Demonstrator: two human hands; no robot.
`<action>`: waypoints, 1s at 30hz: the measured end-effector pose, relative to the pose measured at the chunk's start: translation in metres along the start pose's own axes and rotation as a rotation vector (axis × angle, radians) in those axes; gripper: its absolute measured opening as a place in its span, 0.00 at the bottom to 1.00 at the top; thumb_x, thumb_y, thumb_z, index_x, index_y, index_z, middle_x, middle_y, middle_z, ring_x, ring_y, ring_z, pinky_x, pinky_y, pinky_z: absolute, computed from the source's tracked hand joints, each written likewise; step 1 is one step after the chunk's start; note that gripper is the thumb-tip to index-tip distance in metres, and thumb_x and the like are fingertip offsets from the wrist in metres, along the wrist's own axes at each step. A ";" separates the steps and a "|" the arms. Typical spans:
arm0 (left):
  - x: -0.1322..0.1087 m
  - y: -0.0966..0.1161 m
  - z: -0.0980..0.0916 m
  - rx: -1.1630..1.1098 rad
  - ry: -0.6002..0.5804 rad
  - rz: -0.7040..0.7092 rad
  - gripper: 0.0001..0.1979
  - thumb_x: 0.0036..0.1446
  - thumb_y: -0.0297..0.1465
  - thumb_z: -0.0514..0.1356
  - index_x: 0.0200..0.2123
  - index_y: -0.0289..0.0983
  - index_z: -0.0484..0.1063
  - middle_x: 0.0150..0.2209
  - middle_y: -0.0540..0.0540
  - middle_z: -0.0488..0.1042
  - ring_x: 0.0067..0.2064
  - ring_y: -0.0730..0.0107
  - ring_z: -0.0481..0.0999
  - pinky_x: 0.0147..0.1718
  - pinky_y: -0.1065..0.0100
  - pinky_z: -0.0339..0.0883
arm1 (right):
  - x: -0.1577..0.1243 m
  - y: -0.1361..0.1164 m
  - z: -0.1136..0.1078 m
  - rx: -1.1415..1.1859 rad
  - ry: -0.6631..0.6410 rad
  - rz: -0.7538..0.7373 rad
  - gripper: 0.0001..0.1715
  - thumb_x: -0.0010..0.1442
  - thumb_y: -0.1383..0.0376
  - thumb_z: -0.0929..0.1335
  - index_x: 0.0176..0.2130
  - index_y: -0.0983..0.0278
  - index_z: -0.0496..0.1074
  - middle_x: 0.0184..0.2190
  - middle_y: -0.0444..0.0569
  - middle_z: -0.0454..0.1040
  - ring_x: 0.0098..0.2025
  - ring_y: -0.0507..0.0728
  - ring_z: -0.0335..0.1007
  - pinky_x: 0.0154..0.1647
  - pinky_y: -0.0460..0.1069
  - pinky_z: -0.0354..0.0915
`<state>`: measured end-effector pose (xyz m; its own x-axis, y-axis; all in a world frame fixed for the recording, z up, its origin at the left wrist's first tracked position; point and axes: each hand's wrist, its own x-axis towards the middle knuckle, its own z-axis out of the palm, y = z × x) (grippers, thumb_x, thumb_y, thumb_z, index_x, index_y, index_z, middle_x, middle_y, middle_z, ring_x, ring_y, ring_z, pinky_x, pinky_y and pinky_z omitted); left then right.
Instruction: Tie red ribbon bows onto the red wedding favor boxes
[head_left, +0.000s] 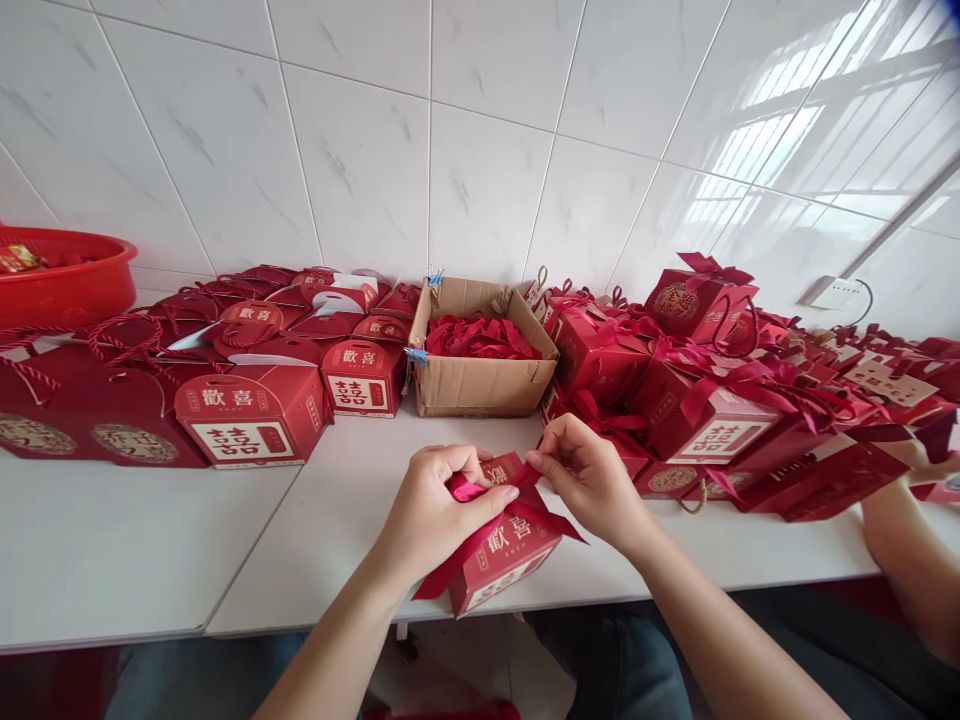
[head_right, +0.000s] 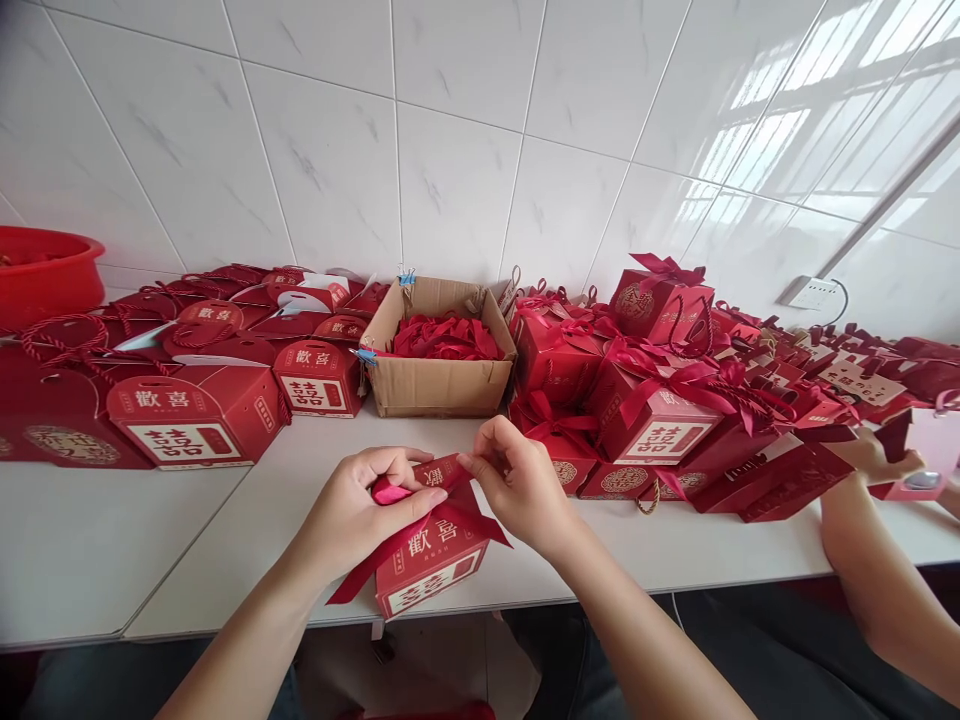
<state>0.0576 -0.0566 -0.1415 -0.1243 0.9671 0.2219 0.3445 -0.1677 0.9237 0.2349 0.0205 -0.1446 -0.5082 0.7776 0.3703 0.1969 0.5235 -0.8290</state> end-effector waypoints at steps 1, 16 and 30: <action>0.000 0.000 0.000 0.006 -0.003 0.006 0.22 0.50 0.34 0.64 0.19 0.38 0.50 0.28 0.49 0.73 0.38 0.63 0.77 0.35 0.67 0.64 | 0.000 0.000 0.001 -0.015 0.020 -0.007 0.11 0.61 0.62 0.67 0.32 0.61 0.59 0.24 0.40 0.63 0.24 0.48 0.56 0.24 0.45 0.54; -0.001 0.004 -0.006 0.040 -0.029 -0.049 0.21 0.51 0.38 0.63 0.20 0.39 0.52 0.23 0.52 0.65 0.34 0.64 0.73 0.32 0.68 0.63 | -0.004 0.000 -0.002 0.020 0.028 0.018 0.10 0.61 0.61 0.67 0.41 0.60 0.61 0.25 0.40 0.66 0.25 0.50 0.62 0.26 0.44 0.60; 0.005 0.000 -0.015 -0.435 -0.190 -0.171 0.23 0.59 0.48 0.56 0.22 0.36 0.68 0.40 0.45 0.78 0.34 0.64 0.76 0.33 0.66 0.68 | 0.000 -0.045 -0.005 -0.369 -0.148 -0.289 0.06 0.60 0.61 0.70 0.36 0.60 0.78 0.51 0.53 0.67 0.55 0.62 0.62 0.56 0.58 0.63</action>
<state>0.0429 -0.0553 -0.1352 0.0400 0.9987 0.0327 -0.0908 -0.0290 0.9954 0.2306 -0.0009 -0.1051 -0.6942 0.5388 0.4773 0.3011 0.8197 -0.4874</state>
